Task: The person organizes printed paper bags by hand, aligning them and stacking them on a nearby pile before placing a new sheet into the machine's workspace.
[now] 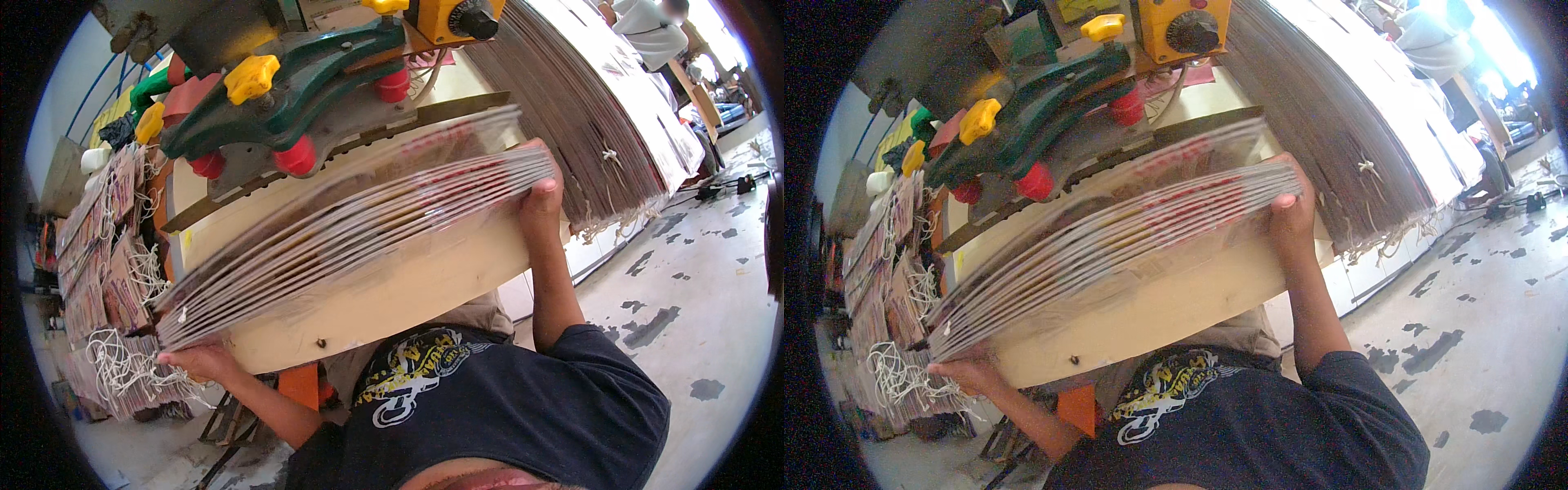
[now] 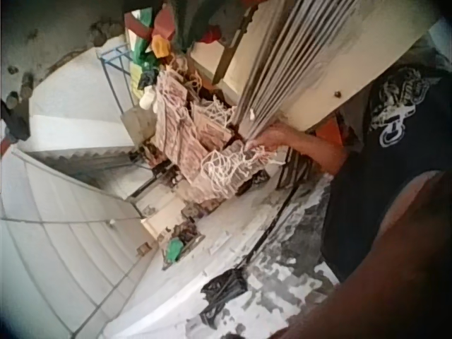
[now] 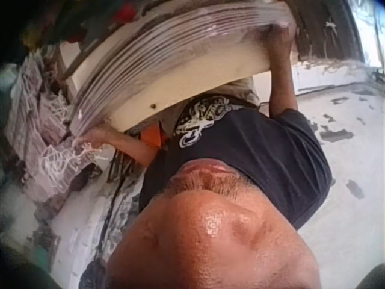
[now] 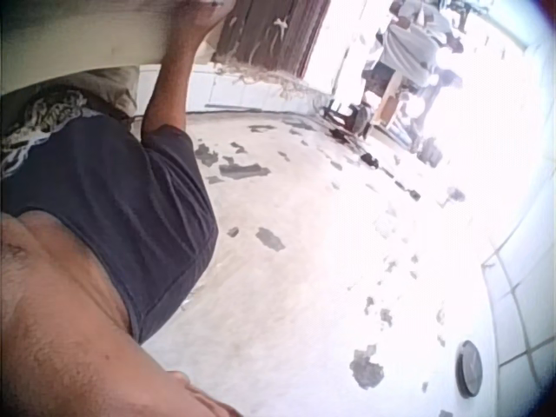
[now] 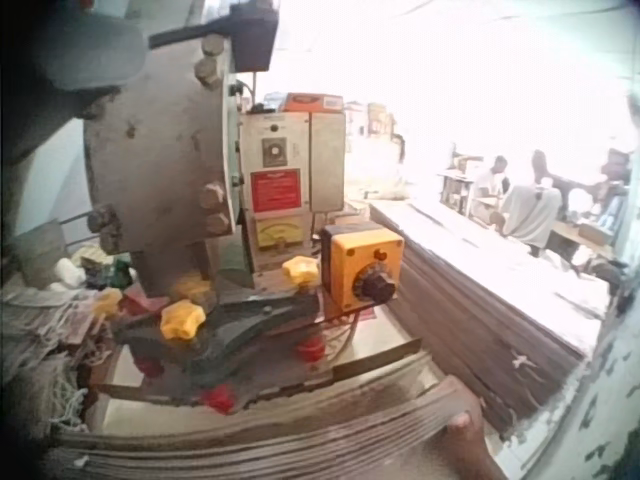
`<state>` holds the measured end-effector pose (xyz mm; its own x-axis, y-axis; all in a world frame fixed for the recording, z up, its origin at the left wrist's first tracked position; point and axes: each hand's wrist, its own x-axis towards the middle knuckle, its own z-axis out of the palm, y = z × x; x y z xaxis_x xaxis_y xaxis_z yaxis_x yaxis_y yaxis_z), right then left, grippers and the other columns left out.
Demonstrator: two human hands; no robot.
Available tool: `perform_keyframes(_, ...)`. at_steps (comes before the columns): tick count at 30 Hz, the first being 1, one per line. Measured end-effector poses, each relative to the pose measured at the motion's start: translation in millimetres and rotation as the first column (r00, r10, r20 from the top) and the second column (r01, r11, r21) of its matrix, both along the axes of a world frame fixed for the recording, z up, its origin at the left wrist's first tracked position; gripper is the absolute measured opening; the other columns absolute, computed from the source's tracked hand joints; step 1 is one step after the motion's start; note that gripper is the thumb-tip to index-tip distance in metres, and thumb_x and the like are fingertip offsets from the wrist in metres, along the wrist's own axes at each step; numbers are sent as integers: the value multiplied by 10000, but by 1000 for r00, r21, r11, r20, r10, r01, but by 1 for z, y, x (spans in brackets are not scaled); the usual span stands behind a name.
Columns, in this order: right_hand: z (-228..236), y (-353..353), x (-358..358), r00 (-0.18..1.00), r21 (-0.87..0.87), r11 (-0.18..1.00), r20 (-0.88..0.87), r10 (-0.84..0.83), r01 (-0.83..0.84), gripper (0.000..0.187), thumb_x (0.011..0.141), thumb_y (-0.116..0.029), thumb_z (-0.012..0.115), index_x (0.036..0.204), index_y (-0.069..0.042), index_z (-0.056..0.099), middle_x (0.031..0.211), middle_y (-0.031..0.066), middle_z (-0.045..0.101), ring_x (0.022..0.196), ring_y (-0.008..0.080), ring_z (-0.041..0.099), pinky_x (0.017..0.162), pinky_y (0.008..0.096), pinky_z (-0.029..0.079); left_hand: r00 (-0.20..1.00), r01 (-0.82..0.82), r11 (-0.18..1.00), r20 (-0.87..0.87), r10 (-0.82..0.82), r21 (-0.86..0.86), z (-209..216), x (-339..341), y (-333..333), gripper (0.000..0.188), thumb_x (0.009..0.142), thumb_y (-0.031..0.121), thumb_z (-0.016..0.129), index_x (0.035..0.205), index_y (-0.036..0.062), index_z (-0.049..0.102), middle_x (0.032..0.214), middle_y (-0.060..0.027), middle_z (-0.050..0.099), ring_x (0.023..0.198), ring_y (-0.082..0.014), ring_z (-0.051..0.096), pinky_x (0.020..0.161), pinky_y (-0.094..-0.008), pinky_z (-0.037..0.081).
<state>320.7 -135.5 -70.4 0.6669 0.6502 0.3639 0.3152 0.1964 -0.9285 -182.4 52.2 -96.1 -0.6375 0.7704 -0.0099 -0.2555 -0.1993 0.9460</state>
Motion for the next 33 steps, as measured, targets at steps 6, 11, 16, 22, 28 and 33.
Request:
perform_keyframes(6, 0, 6, -9, 942, 251, 965, -296, 155, -80, 912, 869, -854, 389, 1161, -6, 553, 1085, 88, 620, 1035, 172, 600, 919, 330, 487, 990, 137, 990, 4, -138, 23, 0, -3, 0, 1003, 921, 817, 292, 1513, 9, 352, 1517, -173, 431, 1336, -323, 482, 1127, -442, 415)
perform_keyframes(11, 19, 2, -4, 782, 358, 932, -567, 257, -47, 690, 1019, -619, 384, 1291, -1, 526, 1222, 152, 618, 1112, 226, 608, 984, 373, 487, 986, 157, 987, -54, -155, 37, 0, -1, 0, 1034, 911, 837, 225, 1543, 23, 306, 1546, -196, 396, 1374, -376, 441, 1146, -508, 384)
perform_keyframes(16, 24, 8, 10, 845, 23, 1000, -534, 28, -19, 482, 1023, -308, 538, 1387, 7, 545, 1232, 137, 638, 1142, 214, 612, 992, 367, 483, 989, 140, 988, 37, -142, 59, 3, 4, 3, 982, 935, 803, 266, 1509, 10, 355, 1506, -197, 437, 1338, -340, 483, 1122, -462, 419)
perform_keyframes(22, 14, 7, 30, 841, -39, 996, -538, 48, -81, 405, 1012, -230, 593, 1317, 36, 588, 1046, 54, 694, 938, 146, 663, 867, 304, 532, 985, 173, 981, -27, -171, 83, -4, -2, 6, 956, 961, 777, 206, 1506, 10, 373, 1512, -196, 439, 1349, -355, 472, 1142, -476, 385)
perform_keyframes(28, 2, 7, 52, 787, -31, 986, -608, 110, -162, 162, 996, -149, 582, 1075, -39, 671, 891, -8, 675, 783, 102, 651, 711, 264, 540, 976, 198, 976, -111, -188, 88, 5, 5, 5, 889, 1002, 716, 212, 1445, -14, 458, 1432, -189, 532, 1283, -333, 540, 1089, -448, 447)
perform_keyframes(33, 3, 4, 52, 889, -68, 949, -376, 260, -307, 166, 959, -80, 548, 809, -128, 597, 748, -65, 568, 672, 43, 526, 603, 214, 446, 974, 226, 965, -45, -222, 135, -3, -4, 7, 873, 986, 744, 228, 1365, 6, 499, 1275, -148, 598, 1145, -272, 611, 955, -426, 544)
